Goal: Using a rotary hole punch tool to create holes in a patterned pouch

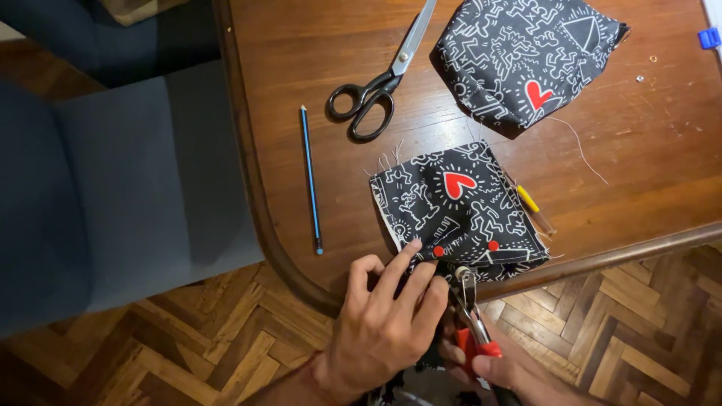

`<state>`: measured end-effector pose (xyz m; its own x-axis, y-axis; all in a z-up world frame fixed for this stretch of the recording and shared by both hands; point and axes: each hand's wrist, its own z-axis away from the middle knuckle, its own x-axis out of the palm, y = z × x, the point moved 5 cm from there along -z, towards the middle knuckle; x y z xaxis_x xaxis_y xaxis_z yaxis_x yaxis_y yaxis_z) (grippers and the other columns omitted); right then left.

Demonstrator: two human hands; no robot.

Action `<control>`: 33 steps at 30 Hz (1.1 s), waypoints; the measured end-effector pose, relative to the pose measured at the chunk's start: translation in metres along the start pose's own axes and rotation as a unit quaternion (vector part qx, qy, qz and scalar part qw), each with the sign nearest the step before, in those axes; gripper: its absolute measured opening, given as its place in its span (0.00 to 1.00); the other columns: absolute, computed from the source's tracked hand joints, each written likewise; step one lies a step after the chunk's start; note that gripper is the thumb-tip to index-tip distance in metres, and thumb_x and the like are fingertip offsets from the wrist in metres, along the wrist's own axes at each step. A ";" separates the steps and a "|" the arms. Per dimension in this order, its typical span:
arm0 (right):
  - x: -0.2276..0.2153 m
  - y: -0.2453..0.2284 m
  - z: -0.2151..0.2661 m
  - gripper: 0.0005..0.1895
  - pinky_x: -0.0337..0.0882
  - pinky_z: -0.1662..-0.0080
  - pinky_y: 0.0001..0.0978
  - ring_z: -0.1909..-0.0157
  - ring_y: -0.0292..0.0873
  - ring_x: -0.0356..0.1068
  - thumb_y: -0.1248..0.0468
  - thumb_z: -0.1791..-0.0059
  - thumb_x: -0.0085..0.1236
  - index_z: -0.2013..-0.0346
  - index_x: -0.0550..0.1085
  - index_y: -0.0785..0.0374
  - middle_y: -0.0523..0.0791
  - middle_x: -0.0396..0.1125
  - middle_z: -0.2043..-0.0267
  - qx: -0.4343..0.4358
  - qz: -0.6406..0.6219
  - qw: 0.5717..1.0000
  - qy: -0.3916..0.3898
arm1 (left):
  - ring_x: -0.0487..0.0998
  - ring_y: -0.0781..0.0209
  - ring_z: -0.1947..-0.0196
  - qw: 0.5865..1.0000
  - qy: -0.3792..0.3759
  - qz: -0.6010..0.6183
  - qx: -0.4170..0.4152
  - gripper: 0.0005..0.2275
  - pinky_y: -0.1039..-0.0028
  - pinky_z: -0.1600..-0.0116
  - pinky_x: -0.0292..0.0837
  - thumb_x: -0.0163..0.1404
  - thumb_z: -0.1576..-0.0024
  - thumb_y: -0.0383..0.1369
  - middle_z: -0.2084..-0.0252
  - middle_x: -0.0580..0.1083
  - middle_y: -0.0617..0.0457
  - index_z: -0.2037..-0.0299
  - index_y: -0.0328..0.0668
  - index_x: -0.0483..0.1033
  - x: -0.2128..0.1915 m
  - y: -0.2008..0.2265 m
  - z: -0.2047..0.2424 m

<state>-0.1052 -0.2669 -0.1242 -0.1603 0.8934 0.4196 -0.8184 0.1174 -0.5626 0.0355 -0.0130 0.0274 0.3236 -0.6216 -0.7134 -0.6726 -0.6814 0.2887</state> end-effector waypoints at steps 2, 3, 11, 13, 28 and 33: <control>0.030 -0.058 -0.016 0.36 0.78 0.33 0.46 0.31 0.48 0.79 0.59 0.46 0.62 0.21 0.73 0.61 0.49 0.79 0.31 0.006 0.000 1.000 0.002 | 0.90 0.40 0.37 1.000 0.004 -0.007 0.001 0.09 0.54 0.53 0.69 0.44 0.21 0.26 0.50 0.83 0.43 0.54 0.40 0.76 -0.001 0.000 0.001; 0.050 -0.072 -0.015 0.30 0.72 0.45 0.41 0.45 0.46 0.70 0.61 0.42 0.60 0.25 0.68 0.62 0.50 0.70 0.41 -0.050 -0.051 0.995 -0.064 | 0.90 0.40 0.37 1.000 0.009 -0.010 0.003 0.09 0.55 0.53 0.69 0.44 0.21 0.25 0.50 0.83 0.44 0.54 0.40 0.76 -0.001 0.000 0.000; 0.032 -0.075 -0.006 0.46 0.70 0.24 0.41 0.18 0.40 0.74 0.63 0.45 0.62 0.11 0.62 0.48 0.42 0.76 0.15 -0.016 0.082 0.993 0.083 | 0.89 0.38 0.36 1.000 0.012 -0.013 0.017 0.09 0.54 0.53 0.71 0.45 0.21 0.26 0.49 0.82 0.43 0.53 0.39 0.77 0.000 0.005 0.006; 0.040 -0.074 -0.005 0.43 0.74 0.52 0.39 0.53 0.42 0.75 0.65 0.42 0.57 0.10 0.65 0.42 0.46 0.79 0.45 0.013 0.044 0.994 0.103 | 0.89 0.36 0.37 0.999 0.012 -0.025 0.018 0.08 0.53 0.53 0.73 0.45 0.21 0.27 0.49 0.82 0.42 0.52 0.38 0.77 0.001 0.006 0.007; 0.051 -0.092 -0.006 0.11 0.70 0.67 0.40 0.68 0.47 0.67 0.71 0.37 0.57 0.40 0.79 0.66 0.51 0.67 0.62 0.009 0.118 0.990 0.082 | 0.90 0.36 0.38 0.995 0.039 -0.074 0.053 0.09 0.58 0.52 0.79 0.45 0.21 0.27 0.48 0.84 0.46 0.54 0.43 0.76 -0.004 0.009 0.005; 0.033 -0.082 -0.013 0.25 0.74 0.56 0.33 0.57 0.39 0.70 0.64 0.38 0.57 0.24 0.75 0.57 0.45 0.71 0.54 -0.038 0.164 0.985 0.040 | 0.90 0.37 0.36 0.995 0.033 -0.074 0.056 0.08 0.58 0.51 0.79 0.44 0.21 0.28 0.47 0.84 0.47 0.54 0.45 0.75 -0.003 0.008 0.006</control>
<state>-0.0365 -0.2415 -0.0734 -0.3624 0.9196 0.1513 -0.6854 -0.1529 -0.7120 0.0254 -0.0148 0.0280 0.4659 -0.5441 -0.6977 -0.6832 -0.7223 0.1071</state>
